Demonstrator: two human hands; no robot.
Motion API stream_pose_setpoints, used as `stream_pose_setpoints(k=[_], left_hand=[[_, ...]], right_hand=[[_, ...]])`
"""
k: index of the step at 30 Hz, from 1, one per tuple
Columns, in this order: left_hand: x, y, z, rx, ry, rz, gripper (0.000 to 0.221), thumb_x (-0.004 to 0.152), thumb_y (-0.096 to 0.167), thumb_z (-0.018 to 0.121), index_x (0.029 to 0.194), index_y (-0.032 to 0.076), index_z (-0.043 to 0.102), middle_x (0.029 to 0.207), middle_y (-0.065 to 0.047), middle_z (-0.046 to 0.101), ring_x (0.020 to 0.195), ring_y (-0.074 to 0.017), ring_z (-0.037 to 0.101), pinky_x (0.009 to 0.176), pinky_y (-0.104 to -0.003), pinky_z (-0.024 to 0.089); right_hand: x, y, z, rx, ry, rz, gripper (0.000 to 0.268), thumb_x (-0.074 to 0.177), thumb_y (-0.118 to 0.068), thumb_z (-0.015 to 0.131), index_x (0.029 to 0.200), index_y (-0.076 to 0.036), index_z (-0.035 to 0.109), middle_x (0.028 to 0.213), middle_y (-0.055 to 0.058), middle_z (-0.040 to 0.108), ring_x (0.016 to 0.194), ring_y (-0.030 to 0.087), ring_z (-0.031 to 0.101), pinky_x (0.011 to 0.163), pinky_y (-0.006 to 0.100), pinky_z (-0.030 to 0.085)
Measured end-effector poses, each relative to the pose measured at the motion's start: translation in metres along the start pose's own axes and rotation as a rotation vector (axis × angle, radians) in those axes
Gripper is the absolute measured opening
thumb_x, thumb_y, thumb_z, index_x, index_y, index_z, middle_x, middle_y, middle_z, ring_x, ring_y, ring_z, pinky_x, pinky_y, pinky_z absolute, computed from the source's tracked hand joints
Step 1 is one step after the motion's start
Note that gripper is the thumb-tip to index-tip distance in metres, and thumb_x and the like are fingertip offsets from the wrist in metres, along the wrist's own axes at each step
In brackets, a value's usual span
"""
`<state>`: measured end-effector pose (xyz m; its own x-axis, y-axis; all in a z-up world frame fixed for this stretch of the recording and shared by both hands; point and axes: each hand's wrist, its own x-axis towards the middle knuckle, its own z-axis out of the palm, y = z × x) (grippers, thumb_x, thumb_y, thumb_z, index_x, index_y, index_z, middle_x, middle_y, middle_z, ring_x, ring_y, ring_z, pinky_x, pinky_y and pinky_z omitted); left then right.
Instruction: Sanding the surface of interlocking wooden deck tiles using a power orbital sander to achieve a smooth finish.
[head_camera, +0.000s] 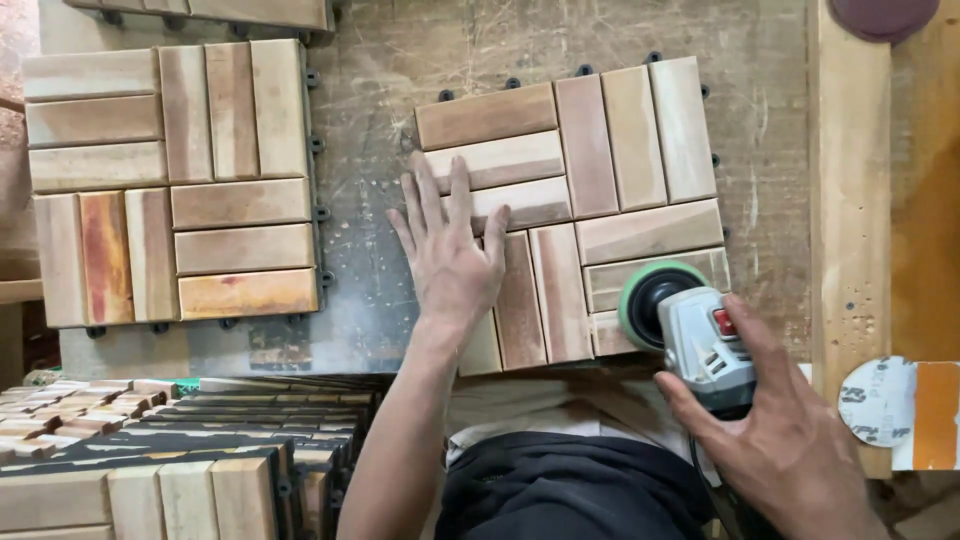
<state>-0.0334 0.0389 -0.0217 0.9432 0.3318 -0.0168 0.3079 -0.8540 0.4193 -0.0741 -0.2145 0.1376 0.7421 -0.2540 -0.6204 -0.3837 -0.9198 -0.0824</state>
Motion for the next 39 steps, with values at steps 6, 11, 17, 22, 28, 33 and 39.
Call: stream_pose_setpoints(k=[6,11,17,22,28,33,39], left_hand=[[-0.013,-0.002,0.005,-0.216,0.070,0.047,0.077,0.106,0.045,0.057,0.164,0.010,0.021,0.170,-0.029,0.004,0.161,-0.0411,0.005,0.128,-0.064,0.013],[-0.010,0.001,0.003,-0.285,0.077,0.070,0.075,0.106,0.040,0.060,0.163,0.008,0.025,0.170,-0.029,0.003,0.161,-0.0426,0.006,0.129,-0.064,0.013],[0.002,0.015,0.017,-0.317,0.096,0.061,0.074,0.106,0.041,0.059,0.163,0.008,0.026,0.171,-0.026,0.004,0.161,-0.0399,0.008,0.129,-0.062,0.013],[0.022,0.030,0.030,-0.274,0.092,0.112,0.069,0.106,0.041,0.059,0.161,0.007,0.032,0.169,-0.028,0.008,0.160,-0.0439,0.014,0.129,-0.062,0.017],[0.040,0.045,0.038,-0.264,0.032,0.183,0.066,0.108,0.044,0.052,0.160,0.008,0.034,0.169,-0.028,0.004,0.158,-0.0471,0.015,0.128,-0.061,0.016],[0.045,0.074,0.048,-0.279,0.053,0.201,0.058,0.107,0.038,0.055,0.158,0.013,0.042,0.167,-0.032,0.004,0.158,-0.0481,0.013,0.129,-0.059,0.019],[0.045,0.069,0.050,-0.289,0.067,0.254,0.060,0.108,0.038,0.057,0.159,0.011,0.041,0.167,-0.032,0.004,0.159,-0.0493,0.016,0.131,-0.058,0.019]], right_hand=[[-0.005,0.005,0.030,-0.133,0.128,-0.258,0.108,0.066,-0.065,0.076,0.160,-0.052,0.024,0.143,-0.012,0.061,0.123,0.032,0.064,0.085,0.062,0.057],[0.008,-0.001,-0.008,-0.040,-0.014,0.053,0.102,0.069,-0.062,0.071,0.158,-0.055,0.021,0.157,-0.008,0.048,0.133,0.044,0.055,0.106,0.061,0.047],[0.018,0.002,-0.033,0.098,0.104,0.251,0.093,0.078,-0.056,0.066,0.162,-0.043,0.030,0.148,0.012,0.055,0.133,0.052,0.052,0.109,0.056,0.039],[0.010,-0.007,-0.021,0.107,0.025,0.161,0.096,0.073,-0.056,0.069,0.159,-0.050,0.026,0.155,-0.003,0.050,0.139,0.041,0.049,0.113,0.059,0.038],[0.012,-0.008,-0.033,0.044,-0.044,0.174,0.097,0.070,-0.066,0.063,0.157,-0.058,0.019,0.159,-0.014,0.045,0.136,0.041,0.053,0.113,0.063,0.042],[0.026,0.007,-0.057,0.219,0.112,0.394,0.090,0.079,-0.053,0.065,0.163,-0.041,0.032,0.147,0.020,0.054,0.132,0.049,0.053,0.108,0.056,0.042],[0.033,-0.007,-0.065,0.211,0.025,0.381,0.091,0.083,-0.053,0.062,0.164,-0.047,0.021,0.146,0.018,0.055,0.125,0.046,0.060,0.106,0.059,0.048]])
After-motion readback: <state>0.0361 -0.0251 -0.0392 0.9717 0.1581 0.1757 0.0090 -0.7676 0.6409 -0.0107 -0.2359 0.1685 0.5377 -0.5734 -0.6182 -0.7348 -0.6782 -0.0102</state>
